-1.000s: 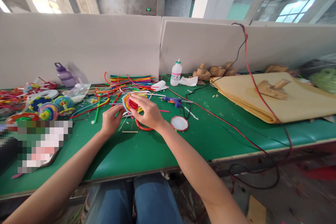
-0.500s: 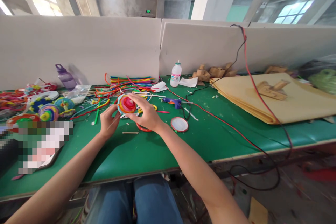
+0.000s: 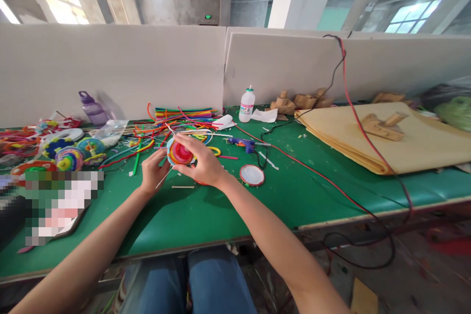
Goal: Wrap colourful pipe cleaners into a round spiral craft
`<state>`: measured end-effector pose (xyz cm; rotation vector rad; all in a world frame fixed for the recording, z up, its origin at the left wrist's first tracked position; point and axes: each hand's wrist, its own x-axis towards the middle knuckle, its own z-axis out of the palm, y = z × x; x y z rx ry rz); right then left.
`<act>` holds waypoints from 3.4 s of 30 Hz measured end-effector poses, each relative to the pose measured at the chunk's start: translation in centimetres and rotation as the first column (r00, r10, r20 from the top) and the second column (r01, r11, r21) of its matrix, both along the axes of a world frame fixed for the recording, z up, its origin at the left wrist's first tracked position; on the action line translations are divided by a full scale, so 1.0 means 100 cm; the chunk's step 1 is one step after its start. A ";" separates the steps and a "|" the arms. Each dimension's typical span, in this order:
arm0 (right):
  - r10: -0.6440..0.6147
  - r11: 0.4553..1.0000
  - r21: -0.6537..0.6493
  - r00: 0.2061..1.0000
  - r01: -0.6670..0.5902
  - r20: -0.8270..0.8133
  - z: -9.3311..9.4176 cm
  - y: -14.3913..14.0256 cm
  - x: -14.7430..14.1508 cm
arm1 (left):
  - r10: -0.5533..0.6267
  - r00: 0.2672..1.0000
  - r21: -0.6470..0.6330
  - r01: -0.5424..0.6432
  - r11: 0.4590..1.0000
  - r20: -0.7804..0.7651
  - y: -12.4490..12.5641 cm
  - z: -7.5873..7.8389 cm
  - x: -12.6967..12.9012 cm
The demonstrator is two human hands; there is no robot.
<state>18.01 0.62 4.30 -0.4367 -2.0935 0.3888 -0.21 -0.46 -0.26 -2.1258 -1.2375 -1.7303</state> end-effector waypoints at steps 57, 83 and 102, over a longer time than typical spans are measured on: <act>-0.349 0.796 0.008 0.447 0.606 0.824 0.013 0.119 -0.091 | 0.020 -0.118 0.078 0.765 0.639 0.993 0.032 0.007 -0.031; -0.203 0.843 -0.510 0.979 0.172 -0.006 0.051 0.038 -0.028 | -0.182 0.354 -0.157 0.741 0.653 0.917 0.027 -0.005 -0.011; -0.164 0.691 -0.721 0.960 -0.051 -0.225 0.017 0.046 -0.002 | -0.191 0.512 -0.315 0.738 0.597 0.837 0.009 0.010 -0.009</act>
